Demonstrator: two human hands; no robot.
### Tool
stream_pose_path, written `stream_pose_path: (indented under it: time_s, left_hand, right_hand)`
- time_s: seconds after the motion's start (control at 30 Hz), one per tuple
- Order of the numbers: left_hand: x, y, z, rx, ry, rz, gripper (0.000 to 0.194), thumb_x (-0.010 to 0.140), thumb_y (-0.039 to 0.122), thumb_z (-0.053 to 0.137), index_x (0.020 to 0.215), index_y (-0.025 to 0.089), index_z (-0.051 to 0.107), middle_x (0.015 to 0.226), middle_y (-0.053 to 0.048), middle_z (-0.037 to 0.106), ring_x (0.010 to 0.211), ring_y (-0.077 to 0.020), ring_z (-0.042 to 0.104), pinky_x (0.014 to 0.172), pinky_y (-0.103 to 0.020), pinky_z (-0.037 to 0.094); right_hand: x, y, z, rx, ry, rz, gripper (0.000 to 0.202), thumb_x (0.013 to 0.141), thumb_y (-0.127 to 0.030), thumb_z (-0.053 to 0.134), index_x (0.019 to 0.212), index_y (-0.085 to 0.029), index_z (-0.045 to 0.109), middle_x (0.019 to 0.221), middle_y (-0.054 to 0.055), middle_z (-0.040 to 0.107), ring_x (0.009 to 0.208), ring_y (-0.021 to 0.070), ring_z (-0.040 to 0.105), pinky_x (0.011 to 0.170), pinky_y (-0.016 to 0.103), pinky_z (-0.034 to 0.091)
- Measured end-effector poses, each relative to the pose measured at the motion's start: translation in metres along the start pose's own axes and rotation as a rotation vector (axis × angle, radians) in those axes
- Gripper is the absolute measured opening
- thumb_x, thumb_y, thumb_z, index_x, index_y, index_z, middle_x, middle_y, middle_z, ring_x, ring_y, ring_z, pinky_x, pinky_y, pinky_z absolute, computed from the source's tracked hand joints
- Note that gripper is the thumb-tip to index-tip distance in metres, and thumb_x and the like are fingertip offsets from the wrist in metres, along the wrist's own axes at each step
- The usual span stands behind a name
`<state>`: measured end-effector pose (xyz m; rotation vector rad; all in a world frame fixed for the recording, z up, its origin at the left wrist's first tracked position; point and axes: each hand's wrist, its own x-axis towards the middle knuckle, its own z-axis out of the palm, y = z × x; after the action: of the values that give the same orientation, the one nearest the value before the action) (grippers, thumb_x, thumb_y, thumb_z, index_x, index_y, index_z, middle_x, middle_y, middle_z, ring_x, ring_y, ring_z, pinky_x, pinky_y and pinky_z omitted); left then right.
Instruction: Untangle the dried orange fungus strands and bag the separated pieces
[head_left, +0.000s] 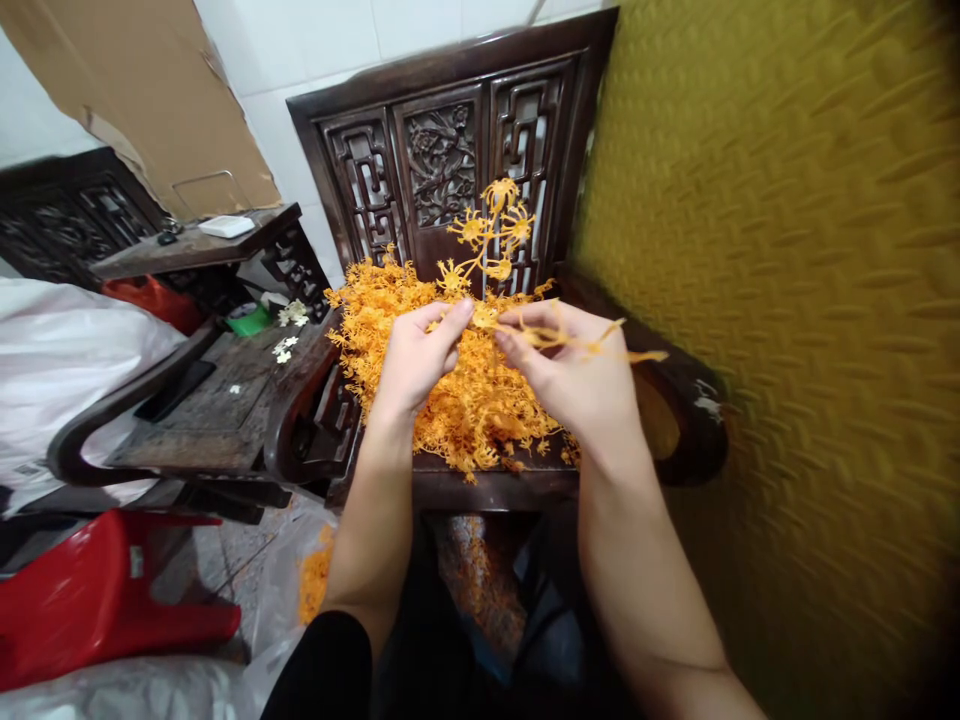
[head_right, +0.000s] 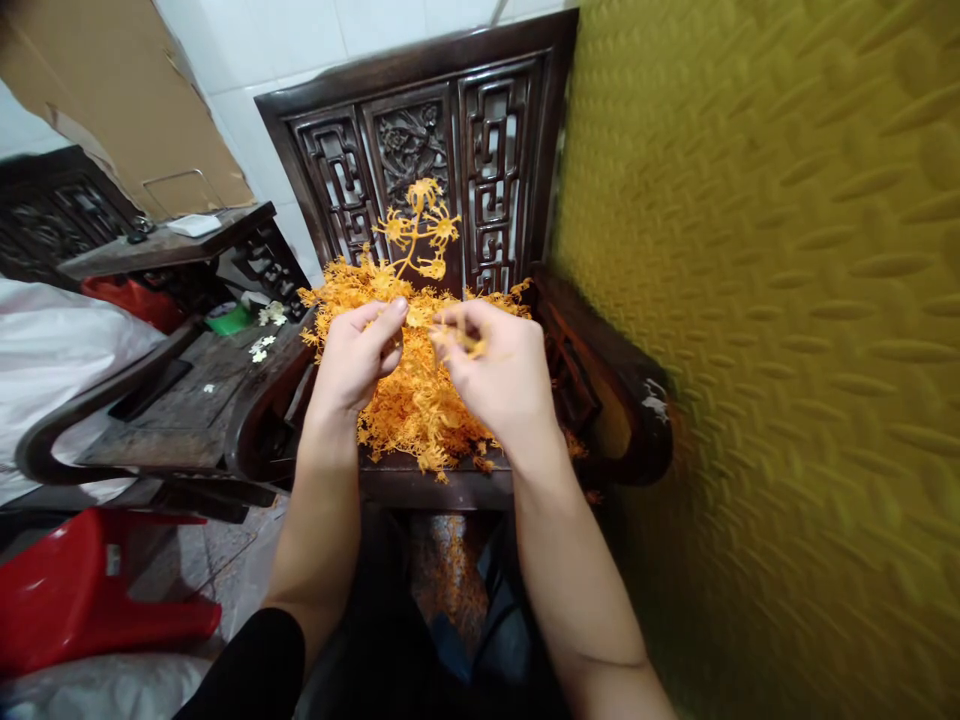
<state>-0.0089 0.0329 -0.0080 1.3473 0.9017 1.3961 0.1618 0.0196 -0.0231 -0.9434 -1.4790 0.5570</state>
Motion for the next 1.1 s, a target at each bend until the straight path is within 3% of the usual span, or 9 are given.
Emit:
stream_pose_path:
  time_s: [0.1, 0.23, 0.4, 0.63, 0.7, 0.83, 0.93, 1.1]
  left_hand:
    - [0.000, -0.002, 0.003, -0.007, -0.005, 0.005, 0.051, 0.086, 0.056, 0.080, 0.066, 0.020, 0.050, 0.052, 0.009, 0.032, 0.040, -0.0036, 0.026, 0.040, -0.022, 0.014]
    - [-0.002, 0.001, 0.005, -0.018, 0.011, -0.009, 0.049, 0.083, 0.057, 0.082, 0.069, 0.020, 0.053, 0.052, 0.009, 0.033, 0.040, -0.0034, 0.027, 0.040, -0.021, 0.016]
    - [-0.006, 0.011, 0.003, -0.102, -0.142, -0.121, 0.049, 0.075, 0.054, 0.089, 0.072, 0.019, 0.055, 0.053, 0.010, 0.034, 0.040, -0.0015, 0.023, 0.040, -0.020, 0.011]
    - [-0.006, 0.010, -0.006, 0.000, -0.224, -0.242, 0.040, 0.082, 0.050, 0.084, 0.073, 0.016, 0.064, 0.056, 0.009, 0.033, 0.039, -0.0009, 0.023, 0.040, -0.020, 0.007]
    - [-0.006, 0.009, -0.005, -0.021, -0.242, -0.257, 0.044, 0.084, 0.053, 0.082, 0.071, 0.017, 0.060, 0.057, 0.009, 0.032, 0.039, -0.0009, 0.022, 0.040, -0.020, 0.007]
    - [-0.006, 0.008, 0.001, -0.066, -0.209, -0.272, 0.060, 0.085, 0.070, 0.073, 0.064, 0.020, 0.047, 0.056, 0.008, 0.033, 0.038, -0.0013, 0.021, 0.040, -0.021, 0.006]
    - [-0.006, 0.007, 0.001, 0.002, -0.248, -0.239, 0.059, 0.083, 0.071, 0.075, 0.066, 0.019, 0.055, 0.052, 0.010, 0.027, 0.038, -0.0021, 0.021, 0.040, -0.021, 0.007]
    - [-0.007, 0.008, -0.002, 0.006, -0.259, -0.235, 0.060, 0.082, 0.072, 0.075, 0.064, 0.018, 0.055, 0.053, 0.008, 0.032, 0.038, -0.0015, 0.022, 0.040, -0.021, 0.007]
  right_hand:
    - [0.000, -0.002, 0.002, 0.227, -0.150, 0.052, 0.032, 0.079, -0.031, 0.087, 0.107, -0.021, 0.076, 0.097, 0.004, 0.076, 0.085, 0.0162, 0.070, 0.079, 0.032, 0.059]
    - [0.003, -0.001, -0.001, 0.474, -0.339, 0.151, 0.057, 0.071, -0.036, 0.095, 0.121, -0.022, 0.070, 0.095, 0.002, 0.073, 0.076, 0.0130, 0.069, 0.074, 0.030, 0.062]
    - [0.005, -0.004, -0.002, 0.501, -0.218, 0.149, 0.048, 0.076, -0.039, 0.091, 0.117, -0.024, 0.070, 0.084, -0.001, 0.067, 0.061, 0.0119, 0.065, 0.053, 0.026, 0.054]
    - [0.006, 0.001, -0.001, 0.332, -0.058, 0.023, 0.022, 0.082, -0.035, 0.085, 0.097, -0.023, 0.074, 0.082, 0.001, 0.069, 0.073, 0.0156, 0.064, 0.065, 0.031, 0.054]
    - [0.006, 0.003, 0.000, 0.296, -0.073, 0.009, 0.021, 0.082, -0.036, 0.085, 0.094, -0.022, 0.075, 0.086, 0.002, 0.071, 0.078, 0.0165, 0.065, 0.069, 0.032, 0.053]
    - [0.007, 0.004, 0.002, 0.203, -0.098, -0.033, 0.027, 0.076, -0.042, 0.091, 0.080, -0.021, 0.074, 0.076, 0.001, 0.067, 0.066, 0.0139, 0.056, 0.060, 0.030, 0.044]
    - [0.008, 0.003, -0.001, 0.151, -0.104, -0.115, 0.030, 0.078, -0.049, 0.089, 0.073, -0.022, 0.076, 0.073, 0.001, 0.064, 0.066, 0.0146, 0.053, 0.061, 0.031, 0.040]
    - [0.008, -0.002, -0.009, 0.134, -0.205, -0.145, 0.026, 0.077, -0.053, 0.089, 0.082, -0.028, 0.084, 0.077, 0.002, 0.059, 0.072, 0.0170, 0.055, 0.064, 0.033, 0.042]
